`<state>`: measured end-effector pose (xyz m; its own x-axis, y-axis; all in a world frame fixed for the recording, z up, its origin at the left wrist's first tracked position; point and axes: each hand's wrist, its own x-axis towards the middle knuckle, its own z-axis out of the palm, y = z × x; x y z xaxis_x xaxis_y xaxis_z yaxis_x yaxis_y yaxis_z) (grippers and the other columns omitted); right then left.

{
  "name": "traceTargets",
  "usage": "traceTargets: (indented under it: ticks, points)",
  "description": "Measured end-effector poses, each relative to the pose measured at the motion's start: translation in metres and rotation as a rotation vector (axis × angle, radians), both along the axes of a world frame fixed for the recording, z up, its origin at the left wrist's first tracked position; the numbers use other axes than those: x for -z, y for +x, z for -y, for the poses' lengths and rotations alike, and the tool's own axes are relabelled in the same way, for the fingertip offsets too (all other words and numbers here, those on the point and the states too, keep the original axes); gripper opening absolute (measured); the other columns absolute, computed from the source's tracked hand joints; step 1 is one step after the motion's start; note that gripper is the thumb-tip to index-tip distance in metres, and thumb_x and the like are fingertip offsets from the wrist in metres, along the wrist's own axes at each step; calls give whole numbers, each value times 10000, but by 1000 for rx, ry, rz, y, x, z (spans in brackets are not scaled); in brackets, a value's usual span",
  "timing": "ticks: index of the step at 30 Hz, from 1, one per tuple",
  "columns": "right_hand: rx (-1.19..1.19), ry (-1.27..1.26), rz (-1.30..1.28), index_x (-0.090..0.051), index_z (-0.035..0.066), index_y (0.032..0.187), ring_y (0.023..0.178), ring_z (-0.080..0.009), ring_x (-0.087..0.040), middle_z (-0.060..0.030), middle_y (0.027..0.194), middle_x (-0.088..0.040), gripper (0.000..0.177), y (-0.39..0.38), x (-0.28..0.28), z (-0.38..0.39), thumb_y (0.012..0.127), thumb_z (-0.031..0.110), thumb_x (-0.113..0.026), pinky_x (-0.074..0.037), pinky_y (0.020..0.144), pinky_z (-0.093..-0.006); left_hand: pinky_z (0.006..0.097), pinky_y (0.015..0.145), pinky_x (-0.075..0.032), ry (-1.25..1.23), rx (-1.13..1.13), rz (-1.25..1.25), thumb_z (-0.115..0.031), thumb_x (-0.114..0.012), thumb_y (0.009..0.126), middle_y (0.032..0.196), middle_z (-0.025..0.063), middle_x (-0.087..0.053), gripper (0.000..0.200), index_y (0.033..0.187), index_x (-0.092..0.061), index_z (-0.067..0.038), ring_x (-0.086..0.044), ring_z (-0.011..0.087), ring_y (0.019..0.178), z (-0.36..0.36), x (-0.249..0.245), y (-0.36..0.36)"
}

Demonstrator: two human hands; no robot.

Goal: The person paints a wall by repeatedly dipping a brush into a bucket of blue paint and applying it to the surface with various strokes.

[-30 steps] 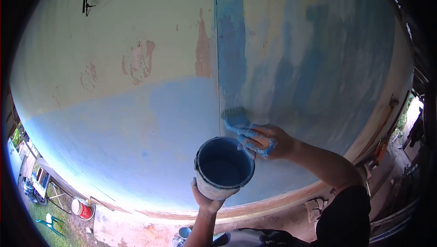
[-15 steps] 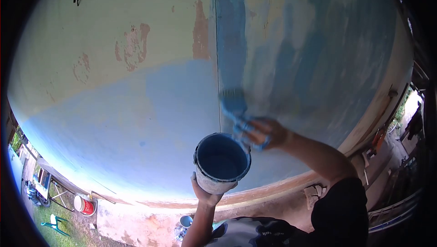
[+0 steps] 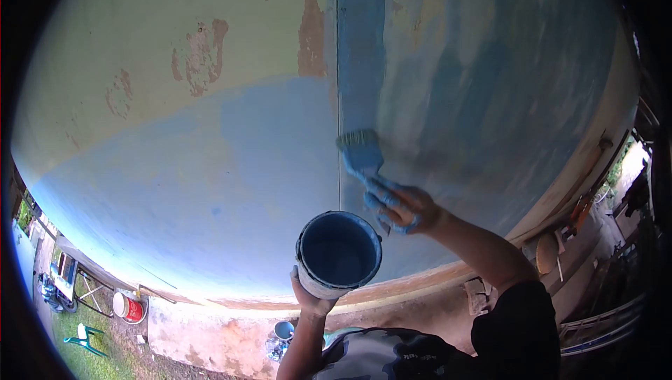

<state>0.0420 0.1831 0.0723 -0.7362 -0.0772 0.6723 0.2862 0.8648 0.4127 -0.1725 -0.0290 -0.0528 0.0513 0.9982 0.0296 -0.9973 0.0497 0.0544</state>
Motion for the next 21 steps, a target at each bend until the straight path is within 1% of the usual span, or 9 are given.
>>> traceTargets:
  ticks: [1, 3, 4, 7, 8, 12, 16, 18, 21]
  points:
    - [-2, -10, 2, -488, 15, 1455, 1325, -165, -563, -83, 1427, -576, 420, 2, 13, 12, 1038, 20, -535, -461, 1133, -252, 800, 1009, -406, 8, -18, 11, -586, -507, 932, 1610, 225, -307, 798, 1578, -322, -157, -354, 499, 1446, 1, 3, -6]
    - [-524, -1741, -62, -542, 0, 1394, 1308, -166, -576, -84, 1407, -586, 371, 5, 28, 38, 1024, 17, -553, -467, 1123, -270, 776, 1024, -416, -40, -41, 66, -578, -497, 945, 1605, 214, -330, 776, 1560, -352, -129, -374, 487, 1439, 9, 9, -14]
    - [-526, -1753, -59, -542, 0, 1394, 1308, -166, -576, -84, 1407, -586, 371, 5, 30, 41, 1024, 17, -553, -467, 1123, -270, 767, 1029, -420, -55, -62, 87, -570, -492, 951, 1600, 214, -341, 765, 1556, -358, -121, -382, 481, 1436, 11, 17, -18]
    - [-11, -312, 227, -658, 53, 1285, 1122, -244, -693, -106, 1265, -676, 539, 3, 25, 36, 785, 172, -817, -605, 925, -372, 770, 1018, -426, -85, -100, 113, -577, -505, 938, 1597, 222, -338, 778, 1559, -352, -132, -384, 488, 1432, 18, 25, -21]
    - [-41, -334, 126, -670, 84, 1268, 1084, -252, -701, -94, 1260, -676, 526, -1, 29, 19, 769, 148, -825, -605, 925, -394, 777, 1014, -422, -73, -95, 40, -588, -516, 927, 1602, 225, -321, 798, 1566, -337, -145, -374, 499, 1434, 19, 27, -20]
    - [-188, -212, -67, -659, 66, 1253, 1020, -239, -731, -103, 1264, -671, 439, -10, -97, 10, 840, 122, -796, -637, 714, -335, 802, 1018, -395, -8, -62, -22, -619, -548, 893, 1620, 230, -270, 864, 1589, -286, -178, -334, 531, 1443, 12, 23, -14]
    - [-286, -180, -161, -592, 63, 1362, 1156, -248, -687, -111, 1322, -647, 427, -19, -158, 1, 945, 67, -682, -634, 752, -321, 810, 1032, -374, 6, -55, -7, -615, -551, 893, 1622, 234, -259, 875, 1596, -266, -178, -310, 538, 1453, 4, 15, -11]
    - [-1383, -1847, -154, -584, 85, 1342, 1205, -210, -644, -86, 1325, -634, 311, -28, -151, 0, 1042, 165, -579, -606, 904, -401, 822, 1029, -362, 13, -43, -24, -612, -551, 892, 1628, 231, -256, 865, 1592, -285, -179, -307, 534, 1457, 1, 8, -9]
    - [-1224, -1866, -222, -535, 86, 1409, 1263, -222, -596, -88, 1368, -600, 353, -29, -66, -1, 1089, 226, -488, -577, 944, -438, 732, 1090, -386, -7, -73, -104, -632, -380, 947, 1613, 194, -344, 768, 1568, -379, -180, -382, 459, 1450, 0, -1, -6]
